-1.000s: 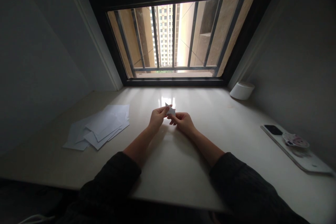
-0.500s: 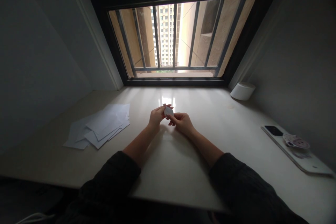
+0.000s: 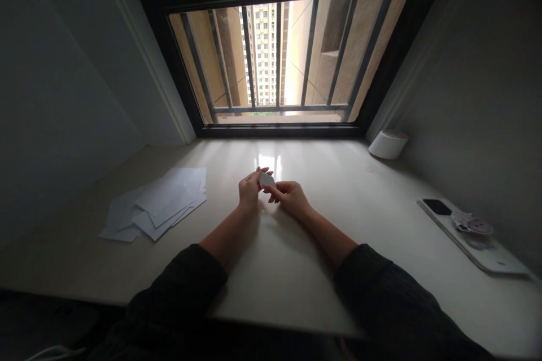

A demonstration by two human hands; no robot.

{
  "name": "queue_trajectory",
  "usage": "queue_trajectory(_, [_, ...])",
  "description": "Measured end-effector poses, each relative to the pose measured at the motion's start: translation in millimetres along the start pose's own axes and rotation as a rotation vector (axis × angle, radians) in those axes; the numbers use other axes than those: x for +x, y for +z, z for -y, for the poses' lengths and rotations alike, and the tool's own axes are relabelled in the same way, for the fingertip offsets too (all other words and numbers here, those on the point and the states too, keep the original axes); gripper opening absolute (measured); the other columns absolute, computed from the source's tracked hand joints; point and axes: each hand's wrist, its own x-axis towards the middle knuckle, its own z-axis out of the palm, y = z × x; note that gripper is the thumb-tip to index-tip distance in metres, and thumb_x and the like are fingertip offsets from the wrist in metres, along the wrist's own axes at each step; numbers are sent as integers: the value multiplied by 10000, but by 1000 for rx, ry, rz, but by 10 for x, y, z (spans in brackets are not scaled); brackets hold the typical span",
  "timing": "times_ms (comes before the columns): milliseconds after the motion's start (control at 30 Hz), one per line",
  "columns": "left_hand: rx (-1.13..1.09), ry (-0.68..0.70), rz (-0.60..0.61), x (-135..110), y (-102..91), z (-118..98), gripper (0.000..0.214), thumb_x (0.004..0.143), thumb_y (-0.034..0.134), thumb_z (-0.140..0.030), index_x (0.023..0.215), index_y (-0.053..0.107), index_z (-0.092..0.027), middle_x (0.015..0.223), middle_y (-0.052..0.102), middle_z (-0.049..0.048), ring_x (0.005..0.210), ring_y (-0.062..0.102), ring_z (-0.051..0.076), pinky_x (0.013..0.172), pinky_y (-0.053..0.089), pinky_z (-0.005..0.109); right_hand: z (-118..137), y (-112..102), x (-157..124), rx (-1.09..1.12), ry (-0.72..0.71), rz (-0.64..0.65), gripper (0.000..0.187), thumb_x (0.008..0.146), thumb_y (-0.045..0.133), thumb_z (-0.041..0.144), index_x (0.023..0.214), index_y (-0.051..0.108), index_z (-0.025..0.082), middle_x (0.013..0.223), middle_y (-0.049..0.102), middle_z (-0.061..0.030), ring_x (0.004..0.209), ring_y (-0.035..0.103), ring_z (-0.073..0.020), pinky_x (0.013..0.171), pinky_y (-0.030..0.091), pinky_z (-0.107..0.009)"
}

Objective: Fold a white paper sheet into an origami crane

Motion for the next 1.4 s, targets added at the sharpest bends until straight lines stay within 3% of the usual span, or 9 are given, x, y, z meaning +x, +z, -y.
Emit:
queue_trajectory(533, [27,-13,-10,-23,4,9,400,698,661,-389,963,689,-91,897,705,136,788,638,208,640,449,281,3,-4,-2,-19,10,7,437,737,599,580,729,713,158,556,661,-41,482,573,-132,506,450,-243])
queue_trajectory(733, [30,-9,113,8,-12,-16,571,698,665,-526,1051,664,-77,898,699,150,713,629,181,633,454,287,-21,-8,11,81,39,-26,440,729,615,575,727,706,145,549,655,-43,472,548,-122,501,443,-242])
queue_trajectory(867, [166,72,201,57,-54,48,464,635,742,-467,906,717,-91,815,693,104,620,576,128,614,443,272,-29,-14,22,75,46,-45,461,728,603,592,674,692,142,561,661,-56,481,551,-124,504,445,-243])
queue_trajectory(967, [207,65,199,81,-78,61,424,618,752,-458,829,729,-91,722,674,81,589,552,119,598,437,272,-25,-9,29,55,37,-33,471,725,598,603,656,688,145,559,662,-57,475,549,-123,495,444,-242])
queue_trajectory(1200, [134,-52,156,69,-70,-15,403,631,742,-466,842,722,-123,900,690,110,676,592,148,611,438,273,3,-6,13,33,11,-19,456,735,596,591,693,698,148,550,656,-50,470,546,-125,490,452,-245])
queue_trajectory(1400, [145,-55,117,82,-97,-11,387,669,696,-483,817,718,-126,881,693,121,694,607,180,623,439,288,12,-8,-3,-14,-2,-12,459,732,590,602,667,698,161,556,661,-48,472,560,-130,483,437,-243])
